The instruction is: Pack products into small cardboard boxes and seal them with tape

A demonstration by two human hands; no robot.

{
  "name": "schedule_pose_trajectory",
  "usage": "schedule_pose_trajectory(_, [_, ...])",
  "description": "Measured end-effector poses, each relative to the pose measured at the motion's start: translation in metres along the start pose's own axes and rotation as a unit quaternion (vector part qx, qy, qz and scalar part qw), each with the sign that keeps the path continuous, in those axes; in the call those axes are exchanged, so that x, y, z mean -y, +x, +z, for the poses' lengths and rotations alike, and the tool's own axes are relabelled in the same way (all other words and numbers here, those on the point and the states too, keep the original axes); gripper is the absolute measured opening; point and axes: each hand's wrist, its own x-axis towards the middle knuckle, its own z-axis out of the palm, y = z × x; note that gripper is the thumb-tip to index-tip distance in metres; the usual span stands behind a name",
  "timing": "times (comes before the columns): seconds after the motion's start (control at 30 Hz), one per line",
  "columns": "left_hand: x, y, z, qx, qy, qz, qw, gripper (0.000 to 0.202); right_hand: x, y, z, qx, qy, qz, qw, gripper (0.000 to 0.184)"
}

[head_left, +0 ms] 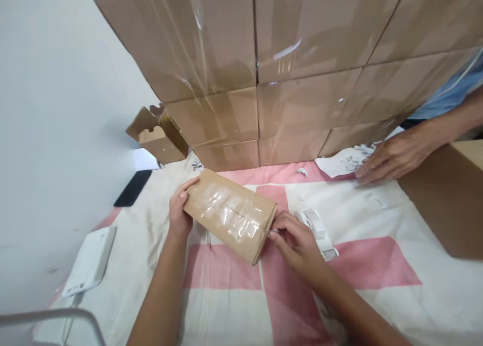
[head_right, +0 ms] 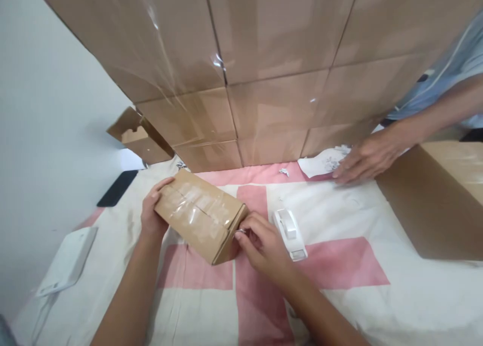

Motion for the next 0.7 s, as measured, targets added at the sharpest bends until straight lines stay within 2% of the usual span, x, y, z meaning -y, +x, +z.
schedule_pose_trajectory(0.07, [0.003,-0.007,0.002,-0.041,-0.022,0.002,0.999,0.055,-0.004,-0.004,0.002,0.015,0.017,-0.019,1.0,0.011])
schedule_pose_trajectory(0.13, [0.004,-0.012,0.002,-0.057,-0.035,-0.007,0.998,0.057,-0.006,-0.004,0.0,0.021,0.037,-0.031,0.999,0.01])
schedule_pose_trajectory(0.37, [-0.01,-0.015,0.004,-0.077,-0.055,-0.055,0.994,0.056,-0.001,-0.003,-0.008,0.064,0.091,-0.016,0.994,0.011])
schedule_pose_trajectory(0.7, [-0.011,-0.019,0.004,-0.087,-0.041,-0.04,0.995,0.052,0.0,-0.005,-0.008,0.068,0.107,0.042,0.991,0.011])
